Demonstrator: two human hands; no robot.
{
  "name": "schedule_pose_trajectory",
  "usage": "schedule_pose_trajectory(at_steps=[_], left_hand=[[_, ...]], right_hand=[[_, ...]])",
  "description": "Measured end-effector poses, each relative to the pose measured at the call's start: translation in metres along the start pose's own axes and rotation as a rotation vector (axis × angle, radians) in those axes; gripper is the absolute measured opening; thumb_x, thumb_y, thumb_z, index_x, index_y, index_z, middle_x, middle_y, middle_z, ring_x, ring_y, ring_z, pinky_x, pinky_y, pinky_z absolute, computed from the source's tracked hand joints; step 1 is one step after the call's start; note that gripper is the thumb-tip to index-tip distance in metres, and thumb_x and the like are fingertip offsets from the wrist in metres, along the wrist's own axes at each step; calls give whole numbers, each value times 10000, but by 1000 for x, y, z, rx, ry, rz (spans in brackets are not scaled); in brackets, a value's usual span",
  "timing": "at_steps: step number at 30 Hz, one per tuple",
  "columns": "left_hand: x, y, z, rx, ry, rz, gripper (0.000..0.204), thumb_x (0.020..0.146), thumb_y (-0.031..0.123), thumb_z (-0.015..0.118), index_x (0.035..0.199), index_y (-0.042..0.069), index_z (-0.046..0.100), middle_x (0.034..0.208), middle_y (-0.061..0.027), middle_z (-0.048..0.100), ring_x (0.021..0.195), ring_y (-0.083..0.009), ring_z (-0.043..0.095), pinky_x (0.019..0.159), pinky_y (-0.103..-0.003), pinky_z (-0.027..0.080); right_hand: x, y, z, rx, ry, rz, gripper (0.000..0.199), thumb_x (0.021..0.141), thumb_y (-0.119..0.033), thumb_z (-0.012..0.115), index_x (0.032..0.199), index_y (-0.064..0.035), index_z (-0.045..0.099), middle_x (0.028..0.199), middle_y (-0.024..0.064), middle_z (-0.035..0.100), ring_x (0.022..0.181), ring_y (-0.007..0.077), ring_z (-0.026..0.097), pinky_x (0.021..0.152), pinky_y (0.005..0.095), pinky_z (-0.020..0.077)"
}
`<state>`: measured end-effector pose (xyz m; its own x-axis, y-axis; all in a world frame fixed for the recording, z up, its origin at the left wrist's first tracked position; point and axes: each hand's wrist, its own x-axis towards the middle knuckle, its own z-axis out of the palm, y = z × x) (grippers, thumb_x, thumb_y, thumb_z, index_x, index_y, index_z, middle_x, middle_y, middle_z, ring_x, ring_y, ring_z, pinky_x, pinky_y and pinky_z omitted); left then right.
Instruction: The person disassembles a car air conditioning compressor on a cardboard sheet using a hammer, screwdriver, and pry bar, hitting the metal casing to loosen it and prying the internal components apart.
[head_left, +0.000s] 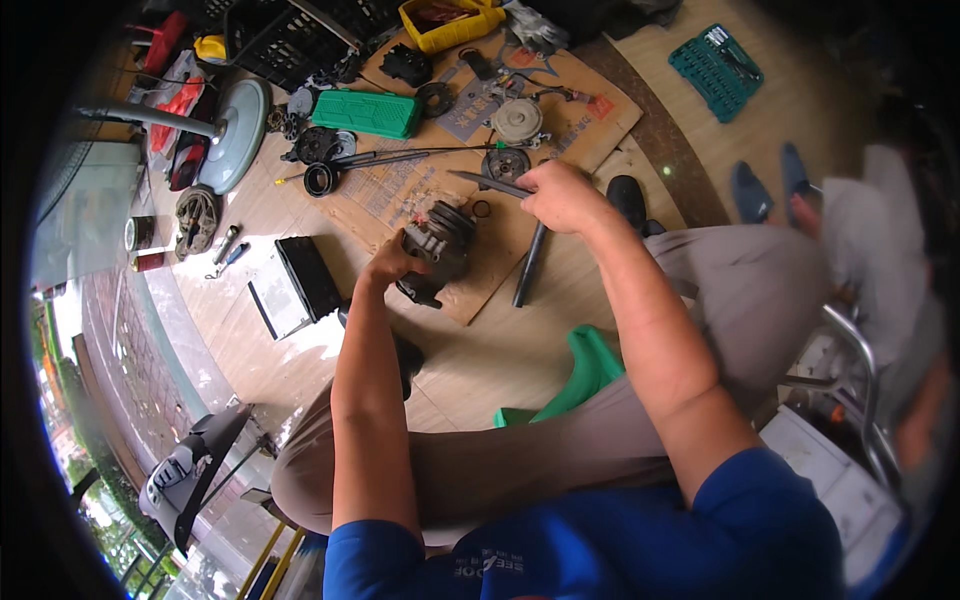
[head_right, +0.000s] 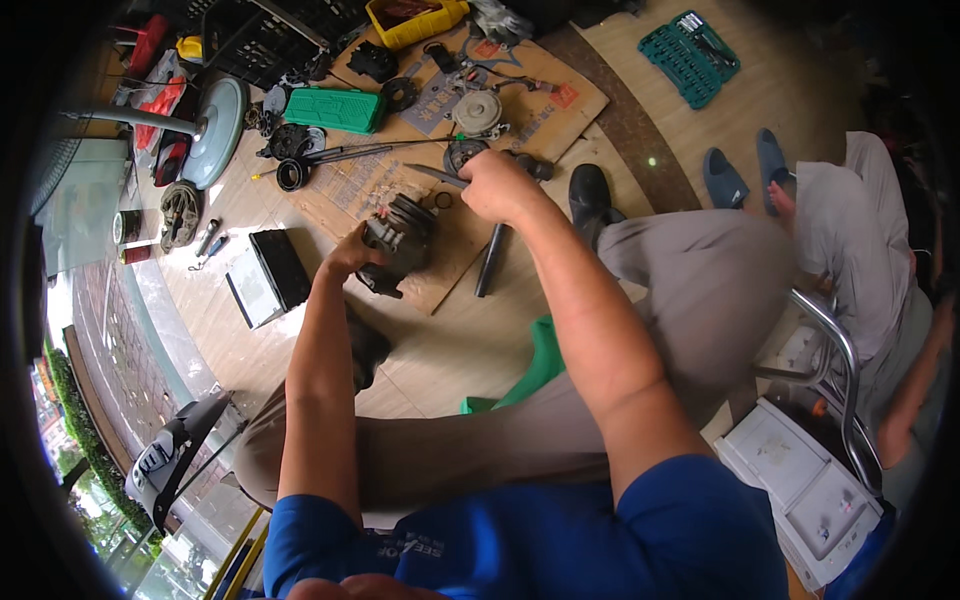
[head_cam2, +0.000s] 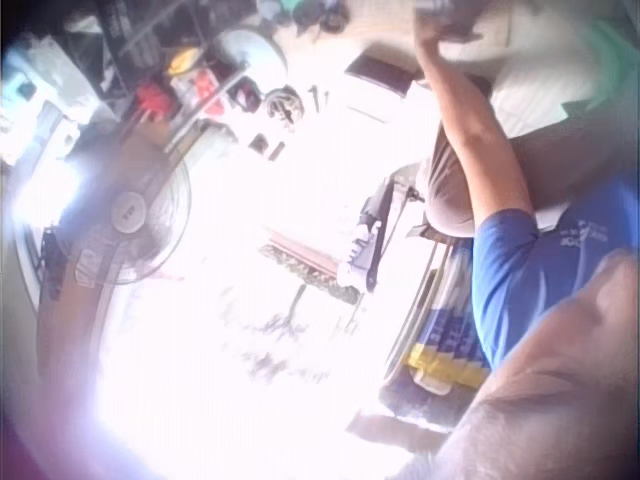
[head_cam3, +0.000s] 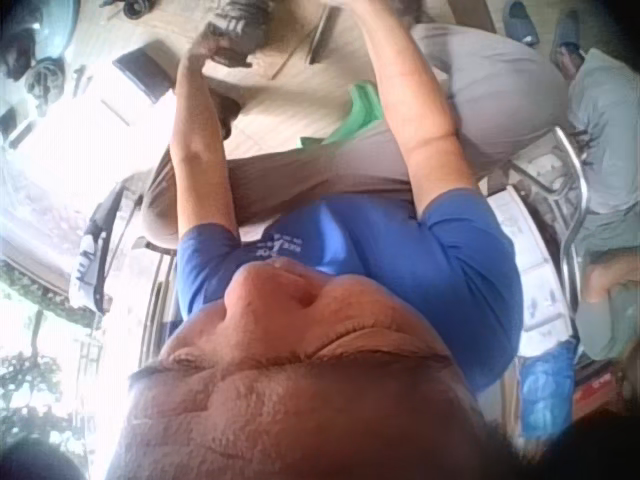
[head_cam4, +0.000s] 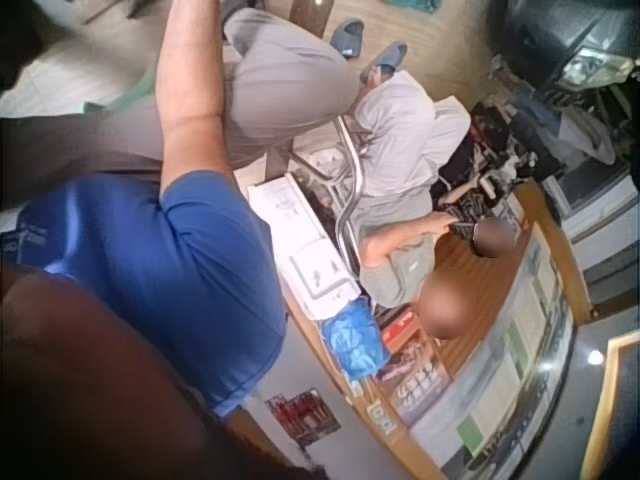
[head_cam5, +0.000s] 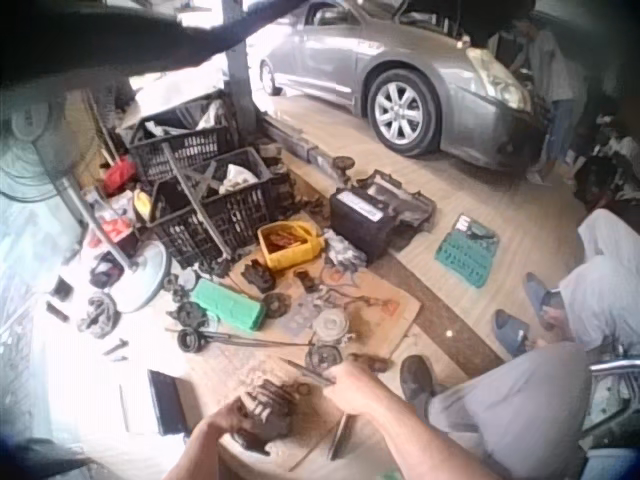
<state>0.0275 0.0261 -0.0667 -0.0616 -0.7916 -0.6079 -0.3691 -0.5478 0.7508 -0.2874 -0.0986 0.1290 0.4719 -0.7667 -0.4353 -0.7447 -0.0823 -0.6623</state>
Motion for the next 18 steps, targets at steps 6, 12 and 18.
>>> schedule_pose_trajectory(at_steps=[6, 12, 18], left_hand=[[2, 12, 7, 466, 254, 0, 1043, 468, 244, 862, 1372, -3, 406, 1386, -255, 383, 1129, -348, 547, 931, -401, 498], [0, 20, -13, 350, 560, 27, 820, 578, 293, 813, 1290, 12, 521, 1288, -274, 458, 1083, -383, 578, 897, -424, 505], [5, 29, -25, 410, 656, 7, 537, 737, 306, 658, 1185, 15, 612, 1028, -240, 662, 995, -374, 633, 873, -415, 500]], right_hand=[[-32, -18, -14, -186, -117, -17, 256, 758, -39, 549, 954, -44, 713, 962, 207, 672, 924, 361, 648, 802, 410, 517], [-51, -25, 3, -247, -181, -12, 209, 752, -41, 556, 880, 32, 703, 945, 246, 666, 916, 372, 652, 797, 411, 529], [-37, -9, 47, -165, -179, 3, 232, 782, -58, 561, 959, 48, 667, 989, 267, 654, 973, 383, 637, 828, 417, 521]])
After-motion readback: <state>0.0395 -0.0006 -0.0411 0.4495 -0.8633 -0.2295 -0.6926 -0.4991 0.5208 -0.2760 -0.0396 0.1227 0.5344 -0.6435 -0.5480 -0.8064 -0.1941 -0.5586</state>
